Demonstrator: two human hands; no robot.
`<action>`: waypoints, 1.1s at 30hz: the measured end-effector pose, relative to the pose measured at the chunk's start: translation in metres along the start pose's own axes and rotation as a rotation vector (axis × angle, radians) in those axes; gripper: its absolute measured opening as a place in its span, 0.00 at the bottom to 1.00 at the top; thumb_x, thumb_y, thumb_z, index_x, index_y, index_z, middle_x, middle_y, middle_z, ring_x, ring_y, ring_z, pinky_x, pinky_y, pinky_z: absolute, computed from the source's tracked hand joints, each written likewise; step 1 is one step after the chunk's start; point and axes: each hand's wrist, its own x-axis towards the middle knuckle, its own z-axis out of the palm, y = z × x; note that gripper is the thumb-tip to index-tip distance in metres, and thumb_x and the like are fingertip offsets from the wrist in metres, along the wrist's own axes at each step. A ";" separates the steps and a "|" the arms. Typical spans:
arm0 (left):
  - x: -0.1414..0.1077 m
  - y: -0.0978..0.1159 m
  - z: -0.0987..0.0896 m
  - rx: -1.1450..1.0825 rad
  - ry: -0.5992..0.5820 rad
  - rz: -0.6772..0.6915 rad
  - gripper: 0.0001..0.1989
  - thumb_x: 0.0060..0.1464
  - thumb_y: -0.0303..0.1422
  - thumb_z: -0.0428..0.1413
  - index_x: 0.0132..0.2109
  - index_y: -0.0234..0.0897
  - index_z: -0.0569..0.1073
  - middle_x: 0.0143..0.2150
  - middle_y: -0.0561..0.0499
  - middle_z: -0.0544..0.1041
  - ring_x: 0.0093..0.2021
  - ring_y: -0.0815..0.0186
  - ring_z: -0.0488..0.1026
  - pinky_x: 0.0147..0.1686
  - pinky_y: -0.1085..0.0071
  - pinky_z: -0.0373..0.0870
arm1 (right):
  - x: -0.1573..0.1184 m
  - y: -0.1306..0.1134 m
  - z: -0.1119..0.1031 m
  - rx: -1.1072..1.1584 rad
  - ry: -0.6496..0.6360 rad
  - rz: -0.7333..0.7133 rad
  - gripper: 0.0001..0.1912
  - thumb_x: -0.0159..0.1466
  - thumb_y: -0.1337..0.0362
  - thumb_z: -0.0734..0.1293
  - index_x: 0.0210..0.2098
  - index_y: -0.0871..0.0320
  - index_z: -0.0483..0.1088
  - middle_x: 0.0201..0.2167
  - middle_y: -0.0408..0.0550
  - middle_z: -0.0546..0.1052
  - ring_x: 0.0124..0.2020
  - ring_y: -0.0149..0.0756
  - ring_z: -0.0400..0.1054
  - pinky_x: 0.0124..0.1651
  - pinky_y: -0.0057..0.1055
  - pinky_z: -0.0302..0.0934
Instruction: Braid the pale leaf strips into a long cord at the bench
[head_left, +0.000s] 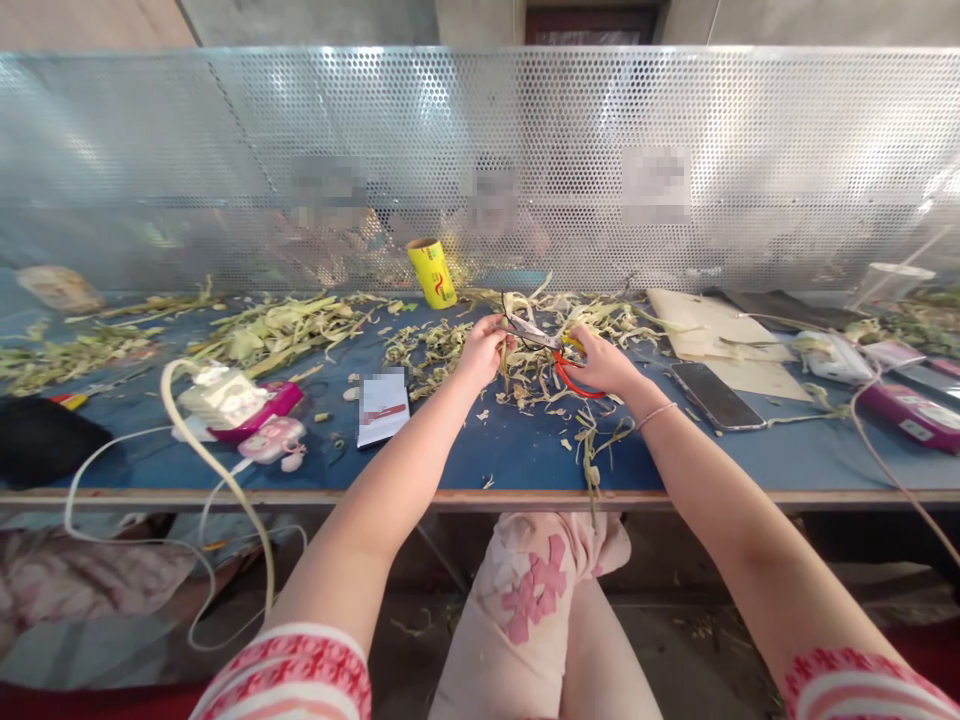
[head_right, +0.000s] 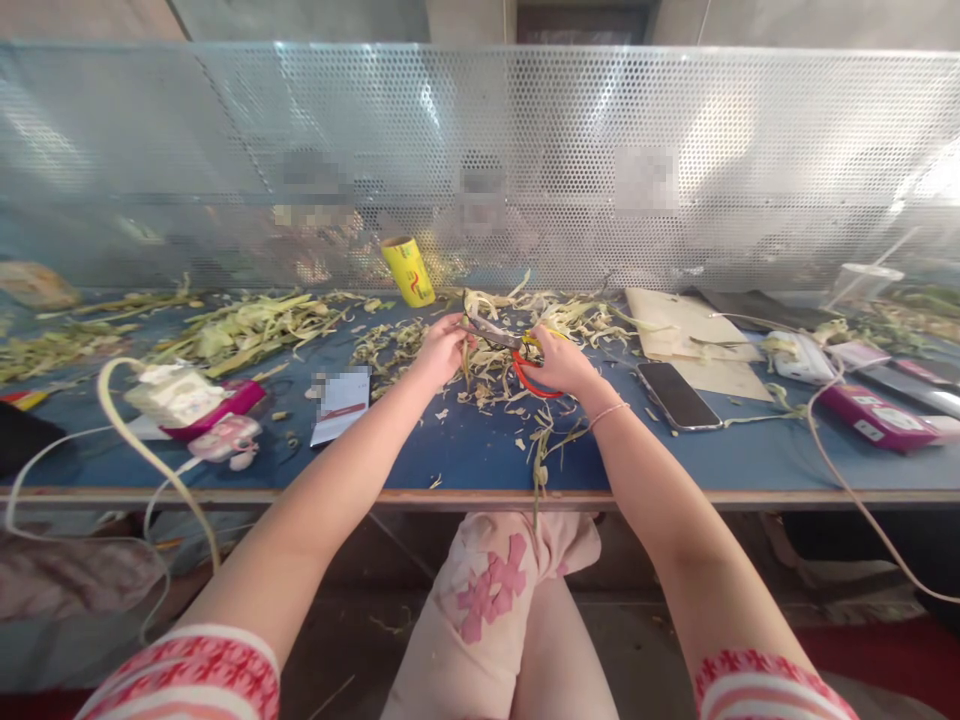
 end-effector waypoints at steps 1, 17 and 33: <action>0.001 -0.001 -0.001 0.002 -0.003 -0.001 0.14 0.45 0.17 0.48 0.39 0.36 0.66 0.27 0.55 0.71 0.23 0.74 0.67 0.34 0.71 0.68 | 0.000 0.000 0.000 -0.004 0.002 -0.004 0.29 0.57 0.52 0.64 0.53 0.62 0.60 0.49 0.59 0.72 0.47 0.46 0.69 0.48 0.36 0.61; 0.005 -0.002 -0.004 -0.031 0.017 -0.021 0.13 0.46 0.19 0.53 0.40 0.35 0.68 0.26 0.56 0.73 0.24 0.75 0.68 0.32 0.74 0.67 | 0.000 0.010 -0.003 -0.043 0.067 -0.162 0.26 0.54 0.54 0.65 0.49 0.60 0.62 0.41 0.55 0.75 0.38 0.44 0.70 0.38 0.35 0.62; 0.001 0.000 -0.003 -0.121 -0.138 -0.037 0.11 0.49 0.16 0.50 0.37 0.34 0.70 0.25 0.56 0.72 0.21 0.77 0.68 0.28 0.77 0.67 | 0.003 0.014 -0.002 -0.128 0.233 -0.162 0.27 0.55 0.53 0.66 0.50 0.60 0.63 0.43 0.57 0.75 0.46 0.49 0.68 0.48 0.43 0.62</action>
